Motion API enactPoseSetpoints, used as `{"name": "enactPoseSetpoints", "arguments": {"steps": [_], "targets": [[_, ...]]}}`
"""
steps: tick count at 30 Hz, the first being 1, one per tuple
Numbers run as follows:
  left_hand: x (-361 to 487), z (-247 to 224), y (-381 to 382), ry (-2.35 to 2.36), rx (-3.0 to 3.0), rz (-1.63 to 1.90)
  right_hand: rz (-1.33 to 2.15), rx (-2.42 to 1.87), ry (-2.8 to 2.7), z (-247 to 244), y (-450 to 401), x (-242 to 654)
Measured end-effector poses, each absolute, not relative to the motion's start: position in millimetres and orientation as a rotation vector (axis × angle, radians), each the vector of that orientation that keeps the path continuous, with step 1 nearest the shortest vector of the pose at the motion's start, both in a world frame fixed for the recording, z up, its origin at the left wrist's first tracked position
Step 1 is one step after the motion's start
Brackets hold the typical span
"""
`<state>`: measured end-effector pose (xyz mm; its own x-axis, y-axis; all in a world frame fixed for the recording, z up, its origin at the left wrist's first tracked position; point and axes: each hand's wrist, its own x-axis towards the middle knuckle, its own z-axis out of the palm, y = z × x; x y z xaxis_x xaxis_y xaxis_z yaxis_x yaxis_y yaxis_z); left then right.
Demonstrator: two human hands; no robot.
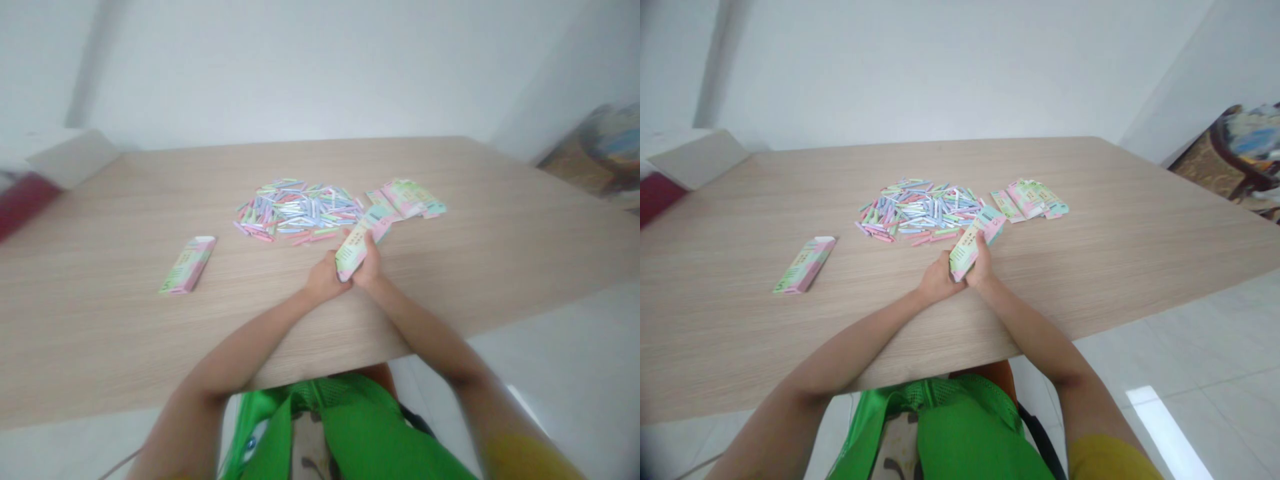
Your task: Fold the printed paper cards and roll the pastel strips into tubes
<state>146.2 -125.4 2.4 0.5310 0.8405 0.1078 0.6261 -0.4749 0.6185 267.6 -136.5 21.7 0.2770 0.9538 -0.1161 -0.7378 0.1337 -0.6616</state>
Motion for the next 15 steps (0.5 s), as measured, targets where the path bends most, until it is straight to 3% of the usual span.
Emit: {"name": "enactPoseSetpoints", "arguments": {"steps": [8,15], "targets": [[131,-8,-102,0.359,1.886,0.645,1.313,-0.732,-0.413,38,-135,284],[129,2,-89,0.140,1.501,0.329,1.311,-0.828,-0.471,47,-139,287]]}}
